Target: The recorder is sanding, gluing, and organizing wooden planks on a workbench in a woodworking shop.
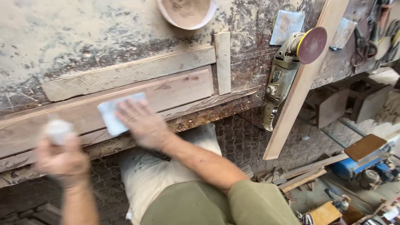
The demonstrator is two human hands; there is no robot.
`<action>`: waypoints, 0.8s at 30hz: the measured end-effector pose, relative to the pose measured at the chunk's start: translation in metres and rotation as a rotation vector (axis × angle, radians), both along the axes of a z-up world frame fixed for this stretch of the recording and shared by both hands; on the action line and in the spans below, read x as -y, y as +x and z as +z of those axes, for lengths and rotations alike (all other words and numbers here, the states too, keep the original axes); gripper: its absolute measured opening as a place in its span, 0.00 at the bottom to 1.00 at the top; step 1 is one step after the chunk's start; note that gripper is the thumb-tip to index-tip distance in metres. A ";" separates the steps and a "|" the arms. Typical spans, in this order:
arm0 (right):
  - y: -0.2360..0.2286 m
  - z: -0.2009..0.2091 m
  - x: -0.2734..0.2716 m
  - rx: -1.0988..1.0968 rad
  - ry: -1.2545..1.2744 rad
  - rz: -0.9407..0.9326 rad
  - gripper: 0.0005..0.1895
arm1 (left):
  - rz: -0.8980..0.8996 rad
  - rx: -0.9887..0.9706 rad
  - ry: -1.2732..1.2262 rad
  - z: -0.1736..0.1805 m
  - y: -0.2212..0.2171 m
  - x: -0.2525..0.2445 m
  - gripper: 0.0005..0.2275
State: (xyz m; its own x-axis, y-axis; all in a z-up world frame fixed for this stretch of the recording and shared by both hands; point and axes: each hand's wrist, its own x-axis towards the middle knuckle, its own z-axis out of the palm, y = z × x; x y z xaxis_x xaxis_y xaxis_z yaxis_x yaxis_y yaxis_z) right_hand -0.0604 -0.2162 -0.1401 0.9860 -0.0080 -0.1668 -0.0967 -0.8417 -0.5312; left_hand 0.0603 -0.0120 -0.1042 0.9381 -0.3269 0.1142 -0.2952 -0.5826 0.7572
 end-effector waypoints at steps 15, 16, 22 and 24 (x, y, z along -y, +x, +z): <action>-0.132 -0.046 0.300 0.330 -0.392 -0.512 0.30 | -0.370 -0.217 0.117 0.005 -0.093 0.242 0.07; -0.133 -0.048 0.301 0.340 -0.364 -0.527 0.31 | -0.381 -0.142 0.166 0.002 -0.092 0.247 0.10; -0.125 -0.036 0.299 0.365 -0.316 -0.566 0.28 | -0.321 -0.133 0.260 0.021 -0.088 0.254 0.12; -0.123 -0.033 0.297 0.377 -0.302 -0.573 0.26 | -0.302 -0.154 0.293 0.025 -0.087 0.248 0.12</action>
